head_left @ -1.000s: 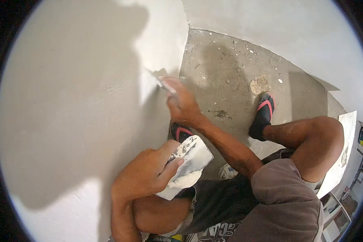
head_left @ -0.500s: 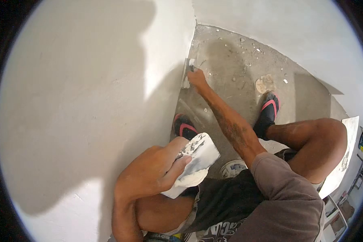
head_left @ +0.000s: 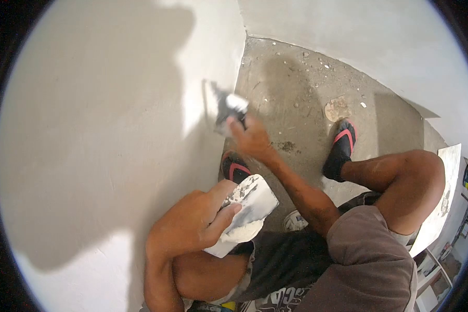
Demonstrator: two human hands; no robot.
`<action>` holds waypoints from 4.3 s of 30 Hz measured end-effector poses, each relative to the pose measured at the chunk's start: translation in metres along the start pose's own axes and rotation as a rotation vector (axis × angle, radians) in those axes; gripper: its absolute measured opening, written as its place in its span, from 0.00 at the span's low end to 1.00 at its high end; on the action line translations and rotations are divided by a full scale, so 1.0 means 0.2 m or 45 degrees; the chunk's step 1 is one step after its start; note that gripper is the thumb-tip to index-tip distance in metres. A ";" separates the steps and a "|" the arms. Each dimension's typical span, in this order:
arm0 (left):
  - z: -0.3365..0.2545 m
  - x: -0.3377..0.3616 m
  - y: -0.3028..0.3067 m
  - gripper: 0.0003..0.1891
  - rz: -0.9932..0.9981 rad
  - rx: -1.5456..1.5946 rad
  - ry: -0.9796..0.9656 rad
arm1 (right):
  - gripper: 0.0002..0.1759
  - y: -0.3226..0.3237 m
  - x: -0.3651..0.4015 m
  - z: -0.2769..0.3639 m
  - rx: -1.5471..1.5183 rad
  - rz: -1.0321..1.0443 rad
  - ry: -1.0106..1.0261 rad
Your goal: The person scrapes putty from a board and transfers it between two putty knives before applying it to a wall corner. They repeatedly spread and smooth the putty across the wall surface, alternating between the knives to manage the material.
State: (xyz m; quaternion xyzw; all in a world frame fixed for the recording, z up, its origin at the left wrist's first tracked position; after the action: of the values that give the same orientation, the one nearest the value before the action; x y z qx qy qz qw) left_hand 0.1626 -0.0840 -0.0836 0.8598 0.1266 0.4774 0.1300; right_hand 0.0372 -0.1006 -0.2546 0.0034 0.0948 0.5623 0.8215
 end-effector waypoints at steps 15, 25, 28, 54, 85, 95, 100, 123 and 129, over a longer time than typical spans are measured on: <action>0.01 0.00 -0.01 0.15 0.031 0.010 0.072 | 0.17 0.10 -0.65 -0.85 -0.163 -0.371 -0.281; 0.01 0.02 -0.02 0.14 0.047 0.006 0.078 | 0.18 -0.02 -0.73 -0.79 -0.151 -0.149 -0.224; -0.01 0.02 -0.01 0.14 0.066 -0.009 0.101 | 0.20 -0.01 -0.61 -0.44 0.059 -0.120 -0.018; 0.02 0.00 0.00 0.14 -0.010 -0.010 0.006 | 0.17 0.03 -0.64 -0.63 -0.110 -0.126 -0.424; -0.03 0.02 0.01 0.12 -0.040 0.040 -0.015 | 0.19 -0.17 -0.29 -0.54 0.059 -0.116 -0.106; -0.03 0.03 0.04 0.13 -0.108 0.119 -0.076 | 0.19 -0.13 0.05 0.12 -0.097 -0.007 0.426; -0.03 0.05 -0.04 0.13 -0.100 0.105 -0.027 | 0.15 0.02 -0.14 -0.29 0.052 -0.256 0.024; -0.04 0.06 0.00 0.16 -0.100 0.060 -0.015 | 0.37 -0.17 -0.04 0.16 0.105 -0.068 0.937; -0.01 0.06 0.03 0.18 -0.222 0.060 -0.124 | 0.17 0.07 0.11 0.04 -0.240 0.119 -0.085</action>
State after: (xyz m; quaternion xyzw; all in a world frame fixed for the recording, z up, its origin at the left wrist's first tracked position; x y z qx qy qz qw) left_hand 0.1669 -0.0850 -0.0708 0.8704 0.2057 0.4189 0.1566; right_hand 0.0330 -0.0743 -0.2479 -0.0507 0.0137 0.6059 0.7938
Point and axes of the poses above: each hand's wrist, its own x-axis away from the middle knuckle, its own y-axis out of the back of the hand, z = x × y, the point moved 6 cm from there along -x, towards the middle knuckle, and after that the axes turned 13 degrees about y, right-handed, at the moved point
